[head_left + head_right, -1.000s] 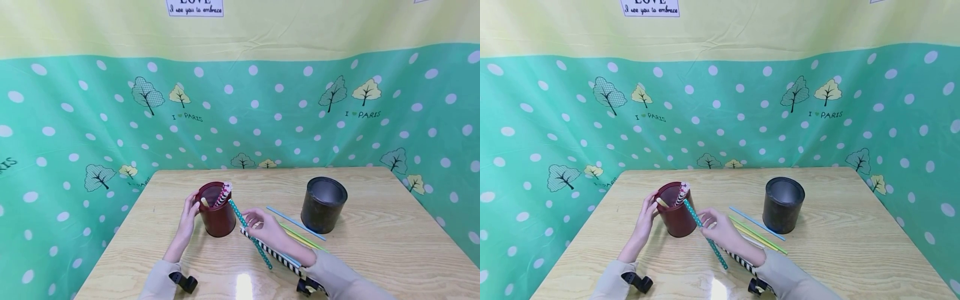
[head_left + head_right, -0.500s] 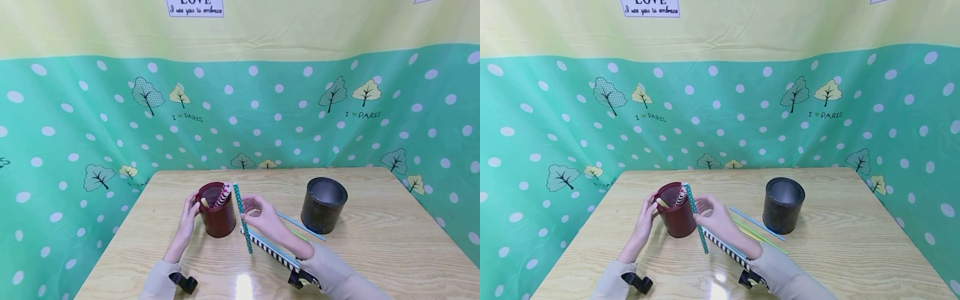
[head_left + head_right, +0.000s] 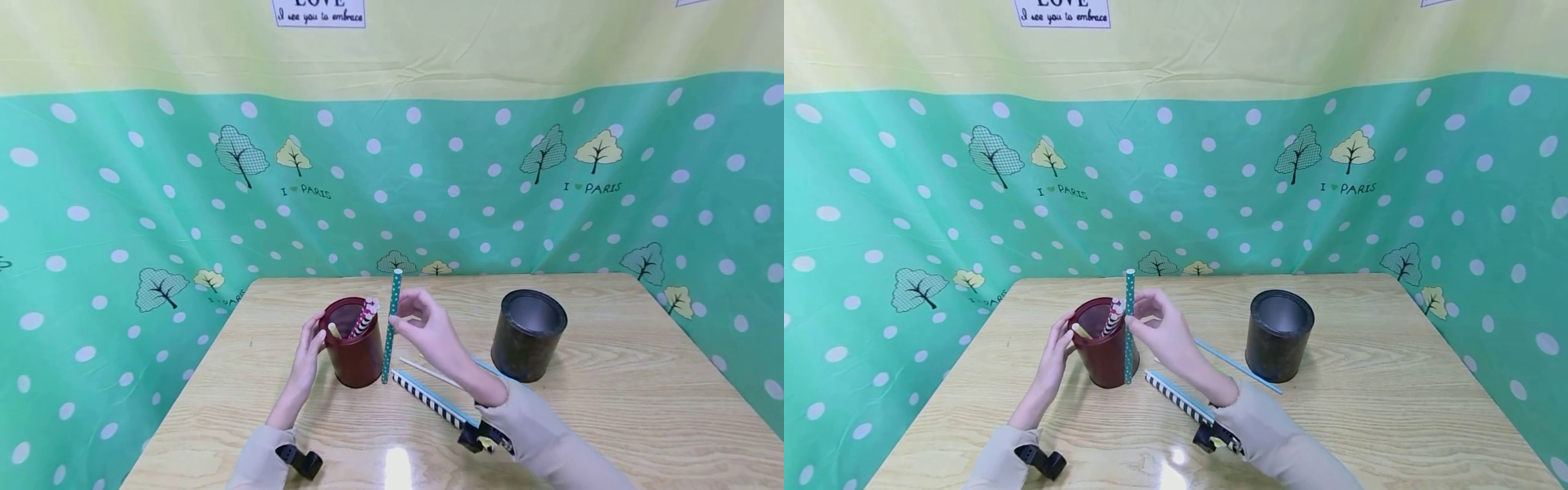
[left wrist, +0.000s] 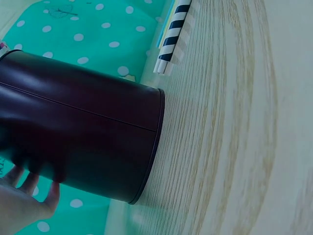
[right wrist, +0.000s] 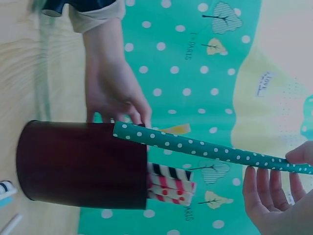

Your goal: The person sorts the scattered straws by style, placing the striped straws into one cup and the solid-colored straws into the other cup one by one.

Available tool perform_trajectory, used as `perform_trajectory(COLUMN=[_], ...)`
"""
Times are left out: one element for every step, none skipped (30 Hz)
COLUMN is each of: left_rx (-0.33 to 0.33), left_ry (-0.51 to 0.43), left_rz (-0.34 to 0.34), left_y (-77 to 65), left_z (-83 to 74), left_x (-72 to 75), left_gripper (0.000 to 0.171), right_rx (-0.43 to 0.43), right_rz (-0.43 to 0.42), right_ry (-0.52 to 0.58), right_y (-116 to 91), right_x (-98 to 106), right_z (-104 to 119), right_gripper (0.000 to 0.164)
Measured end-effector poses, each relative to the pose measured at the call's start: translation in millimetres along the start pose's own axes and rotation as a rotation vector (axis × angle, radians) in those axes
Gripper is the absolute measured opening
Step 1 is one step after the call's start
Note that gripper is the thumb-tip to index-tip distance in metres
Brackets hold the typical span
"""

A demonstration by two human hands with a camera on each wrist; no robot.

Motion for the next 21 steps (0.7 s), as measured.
perform_trajectory(left_rx=[-0.001, -0.002, -0.002, -0.001, 0.000, 0.000, -0.001, -0.001, -0.002, -0.003, -0.004, -0.004, -0.007, -0.008, -0.007, -0.007, -0.007, -0.007, -0.007, -0.004, -0.003], left_ry=[0.001, 0.002, 0.002, 0.002, 0.001, 0.001, 0.001, 0.000, 0.001, 0.002, 0.004, 0.005, 0.007, 0.007, 0.006, 0.005, 0.003, 0.000, -0.002, -0.004, -0.005], left_rz=[0.000, 0.000, 0.000, 0.000, -0.001, -0.002, -0.002, -0.003, -0.004, -0.006, -0.007, -0.008, -0.008, -0.007, -0.006, -0.004, -0.001, 0.002, 0.005, 0.008, 0.010], left_y=[0.0, 0.0, -0.2, -0.2, -0.4, -0.5, -0.5, -0.5, -0.5, -0.4, -0.3, -0.3, -0.2, -0.2, -0.2, -0.1, -0.1, -0.1, 0.0, 0.1, 0.2], left_z=[0.0, 0.0, -0.1, -0.1, -0.2, -0.1, 0.0, 0.2, 0.3, 0.5, 0.6, 0.7, 0.6, 0.4, 0.4, 0.3, 0.2, 0.0, 0.1, 0.3, 0.5], left_x=[0.0, 0.1, 0.0, 0.0, 0.0, 0.0, -0.1, 0.0, 0.0, 0.1, 0.1, 0.2, 0.2, 0.1, 0.1, 0.1, -0.1, -0.1, -0.2, -0.1, 0.0], left_gripper=[0.041, 0.041, 0.041, 0.041, 0.041, 0.041, 0.041, 0.040, 0.040, 0.040, 0.040, 0.040, 0.040, 0.040, 0.040, 0.040, 0.040, 0.040, 0.040, 0.040, 0.040], right_rx=[0.011, 0.023, 0.037, 0.047, 0.058, 0.067, 0.075, 0.082, 0.088, 0.092, 0.096, 0.099, 0.103, 0.105, 0.107, 0.109, 0.113, 0.116, 0.120, 0.126, 0.130], right_rz=[-0.003, -0.007, -0.013, -0.020, -0.027, -0.033, -0.038, -0.044, -0.048, -0.051, -0.054, -0.058, -0.061, -0.064, -0.067, -0.071, -0.075, -0.079, -0.082, -0.086, -0.089], right_ry=[0.015, 0.028, 0.034, 0.038, 0.041, 0.043, 0.041, 0.039, 0.036, 0.037, 0.037, 0.035, 0.036, 0.040, 0.044, 0.049, 0.052, 0.055, 0.058, 0.061, 0.061], right_y=[1, 2, 3, 5, 5, 6, 7, 7, 8, 8, 9, 9, 10, 10, 11, 11, 12, 12, 13, 13, 14], right_x=[0, 0, 1, 2, 2, 2, 3, 3, 3, 3, 2, 2, 2, 2, 1, 1, 0, 0, 0, -1, -1], right_z=[3, 5, 7, 9, 11, 13, 15, 17, 18, 19, 20, 21, 21, 21, 21, 21, 22, 22, 22, 22, 21], right_gripper=[0.026, 0.025, 0.025, 0.025, 0.024, 0.024, 0.024, 0.024, 0.023, 0.023, 0.023, 0.023, 0.022, 0.021, 0.021, 0.020, 0.019, 0.019, 0.018, 0.018, 0.018])
Point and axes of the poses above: each hand's wrist, its own y-axis towards the middle knuckle, its own x-axis out of the back of the hand, z = x × y, the point moved 6 cm from there along y, towards the middle knuckle, and after that the axes turned 3 degrees about -y, right-handed, at the moved point
